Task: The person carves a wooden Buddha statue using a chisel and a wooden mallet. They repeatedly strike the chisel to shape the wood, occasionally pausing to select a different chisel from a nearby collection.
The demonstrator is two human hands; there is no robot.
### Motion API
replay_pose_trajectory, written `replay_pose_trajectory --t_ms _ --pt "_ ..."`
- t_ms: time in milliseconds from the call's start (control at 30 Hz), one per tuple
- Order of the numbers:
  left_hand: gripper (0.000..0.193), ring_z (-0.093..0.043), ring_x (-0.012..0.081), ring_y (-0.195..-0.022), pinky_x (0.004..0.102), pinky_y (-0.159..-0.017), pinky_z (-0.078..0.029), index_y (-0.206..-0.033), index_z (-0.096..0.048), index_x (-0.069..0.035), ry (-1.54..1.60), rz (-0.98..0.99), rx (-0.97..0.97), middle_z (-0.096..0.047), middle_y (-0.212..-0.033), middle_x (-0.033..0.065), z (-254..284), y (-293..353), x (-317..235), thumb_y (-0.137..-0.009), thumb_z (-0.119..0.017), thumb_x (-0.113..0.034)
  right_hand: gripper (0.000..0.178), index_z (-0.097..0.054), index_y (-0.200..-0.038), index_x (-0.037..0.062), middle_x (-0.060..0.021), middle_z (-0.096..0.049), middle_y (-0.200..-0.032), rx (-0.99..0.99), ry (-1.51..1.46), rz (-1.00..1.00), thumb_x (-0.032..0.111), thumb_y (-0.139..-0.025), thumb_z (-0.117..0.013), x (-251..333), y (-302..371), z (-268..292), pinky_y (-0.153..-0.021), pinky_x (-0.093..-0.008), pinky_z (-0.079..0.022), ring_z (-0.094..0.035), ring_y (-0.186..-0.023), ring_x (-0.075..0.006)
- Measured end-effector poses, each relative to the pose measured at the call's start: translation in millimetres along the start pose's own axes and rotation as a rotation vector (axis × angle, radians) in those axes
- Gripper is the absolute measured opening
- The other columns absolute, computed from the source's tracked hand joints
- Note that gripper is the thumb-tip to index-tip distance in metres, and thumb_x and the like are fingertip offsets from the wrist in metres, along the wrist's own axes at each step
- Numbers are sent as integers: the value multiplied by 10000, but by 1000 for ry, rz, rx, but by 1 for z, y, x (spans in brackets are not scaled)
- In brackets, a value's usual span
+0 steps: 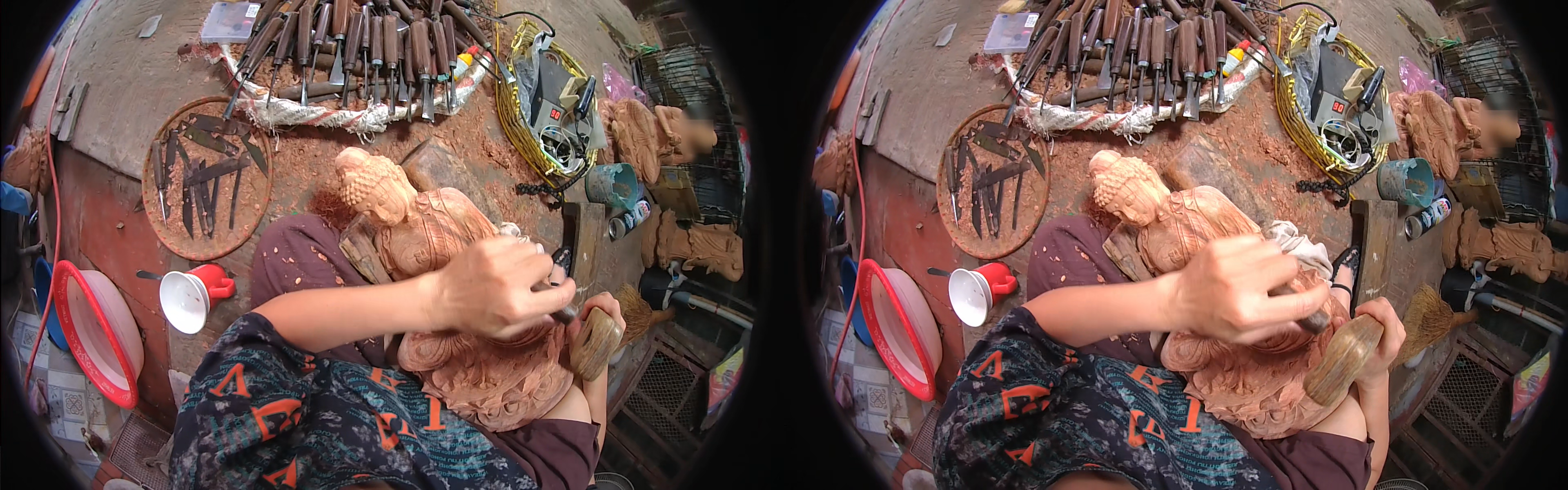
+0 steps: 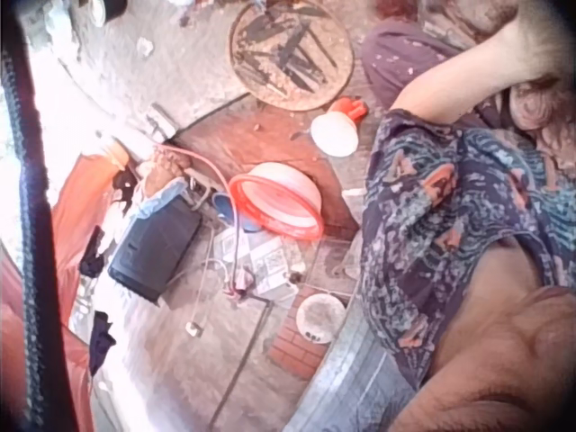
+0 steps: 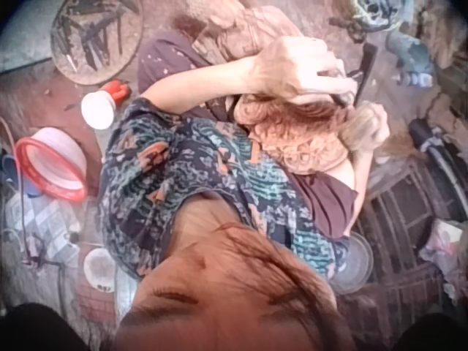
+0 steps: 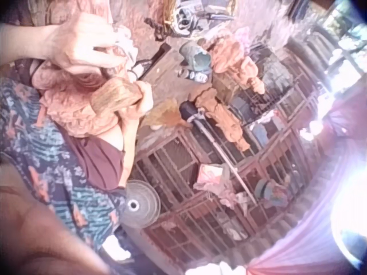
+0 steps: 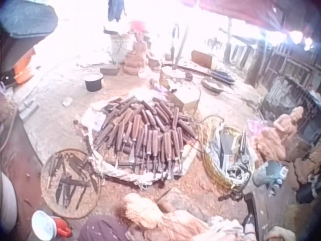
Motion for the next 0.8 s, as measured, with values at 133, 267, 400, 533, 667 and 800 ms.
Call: replay_pose_trajectory --t_ms 133,267,400,533,667,800 --pt "390 -579 218 -620 356 -578 -493 -1118 -639 -45 -45 175 83 -553 -737 56 15 -9 -20 -808 -681 -277 286 -560 -850 11 -88 -552 -702 -19 -15 28 53 -676 -784 -7 0 -6 -551 -313 -403 -532 -587 -212" --pt "410 -619 186 -685 358 -645 -526 -1315 -483 -68 -94 477 -21 -613 -815 89 66 -42 27 -926 -577 -155 333 -526 -794 29 -54 -498 -739 -8 15 33 227 -777 -794 -3 -1 -6 -509 -316 -353 -471 -582 -189" --pt "616 -515 117 -624 266 -528 -490 -1505 -252 -196 -273 959 -38 -544 -870 72 153 -73 115 -937 -477 -122 329 -535 -818 16 -72 -528 -733 -12 -66 30 191 -727 -798 -1 -2 -3 -530 -314 -387 -507 -585 -202" --pt "651 -608 141 -701 295 -545 -561 -1485 -324 -108 -272 1117 55 -604 -999 140 195 -56 206 -874 -529 -12 367 -542 -864 -7 -81 -546 -732 26 -160 81 152 -681 -817 2 -8 -9 -547 -304 -414 -528 -590 -201" --pt "531 -639 152 -722 309 -612 -570 -1352 -509 -30 -410 1102 280 -633 -998 151 184 -39 256 -832 -613 -2 382 -548 -873 -16 -69 -543 -727 55 -179 95 139 -674 -834 -1 -11 -8 -544 -296 -414 -521 -583 -178" --pt "576 -641 312 -997 391 -937 -493 -1294 -569 -8 -688 864 293 -657 -1117 234 180 -45 270 -750 -699 -145 366 -550 -865 -8 -65 -551 -714 83 -173 35 137 -667 -821 -2 -7 -6 -556 -287 -425 -537 -581 -165"
Point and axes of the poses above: each hand's wrist, its own y-axis away from the middle knuckle, its own z-axis out of the back of the hand, x = y × z, the point moved 2 cm from there along -y, towards the middle knuckle
